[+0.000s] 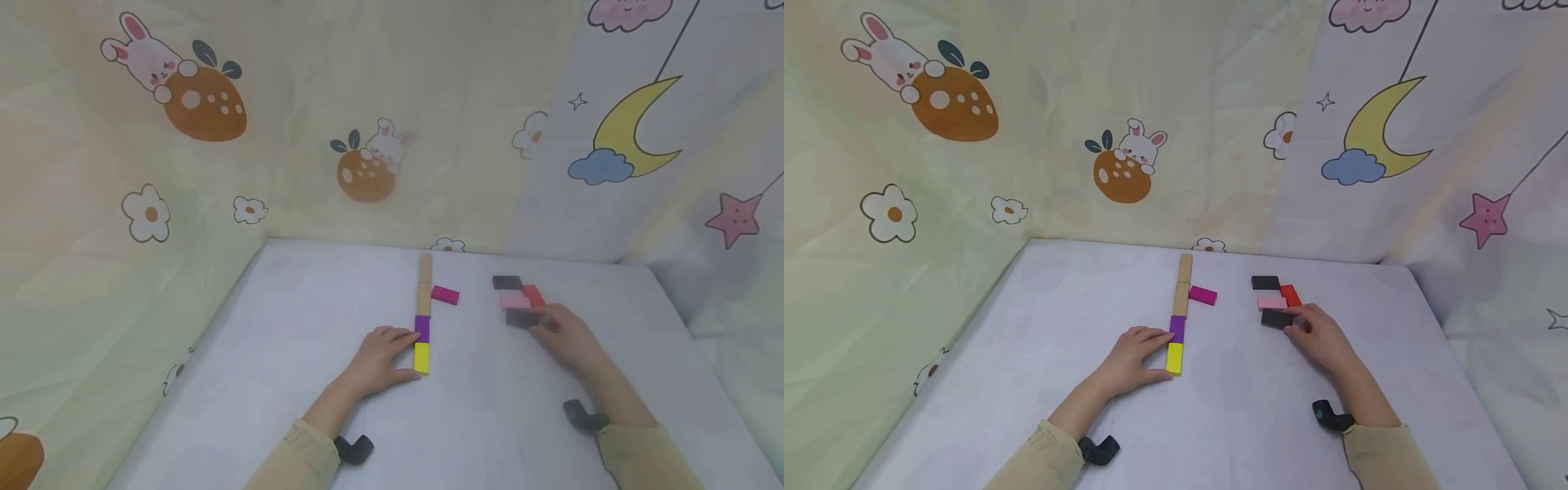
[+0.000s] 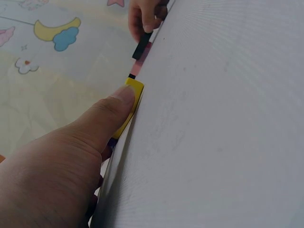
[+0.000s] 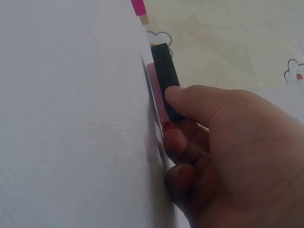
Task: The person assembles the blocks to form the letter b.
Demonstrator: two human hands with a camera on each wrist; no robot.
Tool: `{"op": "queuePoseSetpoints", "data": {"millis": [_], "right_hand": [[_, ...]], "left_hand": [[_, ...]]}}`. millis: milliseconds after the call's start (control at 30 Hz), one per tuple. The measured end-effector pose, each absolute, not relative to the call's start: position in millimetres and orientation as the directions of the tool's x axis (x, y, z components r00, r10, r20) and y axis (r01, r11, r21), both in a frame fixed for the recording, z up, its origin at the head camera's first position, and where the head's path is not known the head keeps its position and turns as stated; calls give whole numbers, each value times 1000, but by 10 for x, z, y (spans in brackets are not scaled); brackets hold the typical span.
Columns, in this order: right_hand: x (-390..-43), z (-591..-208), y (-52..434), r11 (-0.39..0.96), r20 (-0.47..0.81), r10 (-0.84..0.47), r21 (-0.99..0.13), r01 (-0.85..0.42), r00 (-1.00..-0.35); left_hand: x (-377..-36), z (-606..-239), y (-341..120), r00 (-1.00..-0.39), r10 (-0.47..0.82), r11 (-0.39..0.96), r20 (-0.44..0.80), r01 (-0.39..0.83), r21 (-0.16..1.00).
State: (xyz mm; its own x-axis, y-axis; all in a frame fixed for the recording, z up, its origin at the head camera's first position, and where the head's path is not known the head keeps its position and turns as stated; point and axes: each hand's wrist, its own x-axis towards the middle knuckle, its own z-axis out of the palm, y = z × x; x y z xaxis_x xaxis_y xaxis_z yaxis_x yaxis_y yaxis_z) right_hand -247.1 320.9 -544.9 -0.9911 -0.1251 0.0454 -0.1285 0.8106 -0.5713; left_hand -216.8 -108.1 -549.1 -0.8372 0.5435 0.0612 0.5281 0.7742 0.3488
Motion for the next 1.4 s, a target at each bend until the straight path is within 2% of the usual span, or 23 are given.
{"op": "queuePoseSetpoints", "data": {"millis": [400,767,900,1133,1400], "right_hand": [[-2425,-5259,3102,808,-54,-75,-589,-29,-996],[-2429,-5151,2943,800,-103,-74,-601,3,-992],[-2412,-5143,2847,782,-109,-99,-624,-10,-989],[-2463,-5181,2674,751,-29,-165,-651,-106,-986],[-2590,-5249,2524,764,-56,-165,-639,-92,-985]], "left_hand": [[-2164,-5480,-1075,-840,540,780,55,523,343],[-2168,-5471,-1063,-846,532,790,37,511,337],[-2163,-5465,-1065,-846,531,790,36,510,340],[-2157,-5454,-1065,-844,535,787,36,514,341],[-2156,-5449,-1058,-851,525,795,18,498,345]]}}
